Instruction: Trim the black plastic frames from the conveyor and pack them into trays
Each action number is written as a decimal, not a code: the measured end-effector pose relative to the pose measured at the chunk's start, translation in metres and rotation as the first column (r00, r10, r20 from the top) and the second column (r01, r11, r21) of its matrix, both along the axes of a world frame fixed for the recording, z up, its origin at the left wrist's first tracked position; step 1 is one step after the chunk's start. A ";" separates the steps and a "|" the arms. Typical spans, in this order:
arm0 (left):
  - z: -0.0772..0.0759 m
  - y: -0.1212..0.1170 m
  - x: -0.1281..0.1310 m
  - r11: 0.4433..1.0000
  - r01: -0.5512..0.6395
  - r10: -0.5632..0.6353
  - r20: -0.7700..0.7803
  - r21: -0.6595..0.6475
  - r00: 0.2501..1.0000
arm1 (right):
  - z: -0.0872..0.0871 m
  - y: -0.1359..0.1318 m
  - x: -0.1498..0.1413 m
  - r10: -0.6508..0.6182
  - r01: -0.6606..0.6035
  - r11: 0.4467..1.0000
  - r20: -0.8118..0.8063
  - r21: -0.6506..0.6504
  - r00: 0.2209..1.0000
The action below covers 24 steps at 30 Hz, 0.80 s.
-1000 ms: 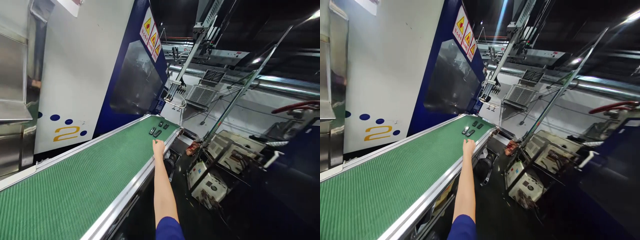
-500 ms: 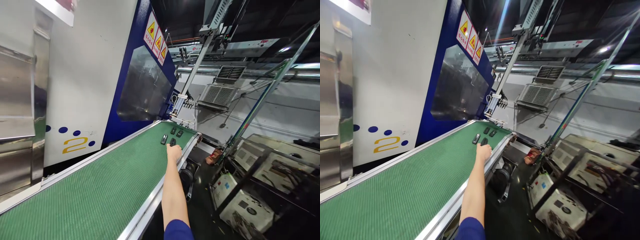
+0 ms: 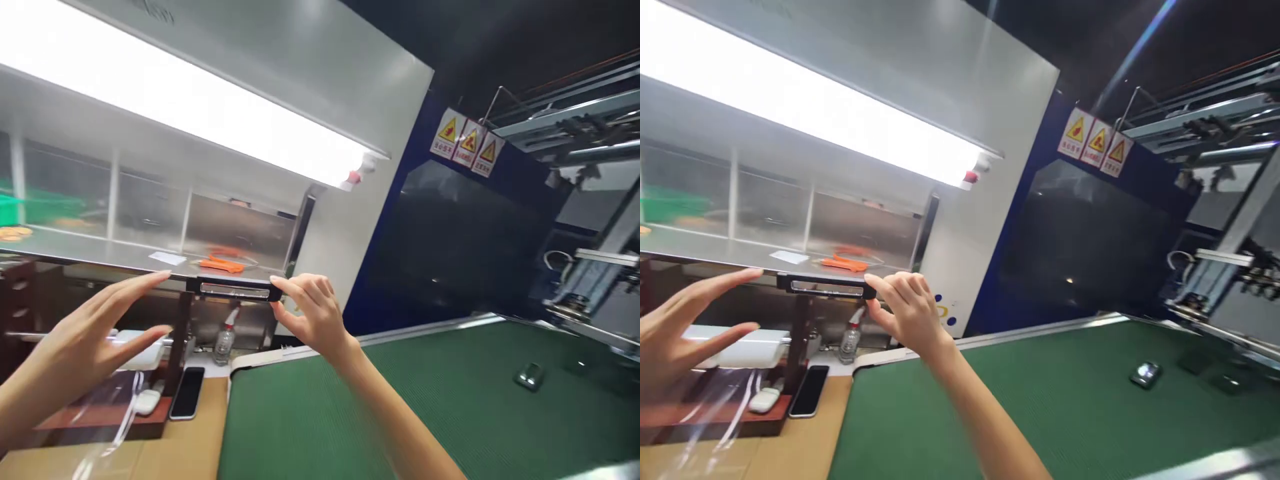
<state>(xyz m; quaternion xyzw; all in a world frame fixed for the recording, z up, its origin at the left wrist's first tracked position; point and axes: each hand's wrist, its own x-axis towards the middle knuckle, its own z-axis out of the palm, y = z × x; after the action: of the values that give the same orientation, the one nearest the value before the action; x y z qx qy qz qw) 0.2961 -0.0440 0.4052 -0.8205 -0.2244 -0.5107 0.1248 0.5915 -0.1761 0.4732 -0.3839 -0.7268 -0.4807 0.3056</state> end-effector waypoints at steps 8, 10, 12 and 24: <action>0.118 -0.009 -0.062 0.860 -0.027 0.051 -0.032 0.510 0.998 | 0.069 0.007 -0.091 0.040 -0.047 0.973 0.038 0.228 0.998; 0.122 -0.008 -0.072 0.846 -0.013 0.024 -0.013 0.533 1.000 | 0.076 0.001 -0.106 0.021 -0.032 0.972 0.048 0.234 0.999; 0.124 -0.007 -0.080 0.836 -0.004 -0.003 0.011 0.549 1.000 | 0.080 -0.005 -0.119 0.003 -0.015 0.973 0.053 0.228 0.999; 0.032 -0.005 -0.112 0.942 0.252 -0.236 -0.096 0.220 0.967 | -0.012 -0.027 -0.162 0.041 -0.071 0.990 -0.230 -0.122 0.972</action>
<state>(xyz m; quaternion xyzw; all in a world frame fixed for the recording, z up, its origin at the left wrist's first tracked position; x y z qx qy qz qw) 0.1840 -0.0494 0.4377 -0.8388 -0.0558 -0.5165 0.1627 0.4294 -0.2035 0.4614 -0.4345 -0.7273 -0.3770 0.3744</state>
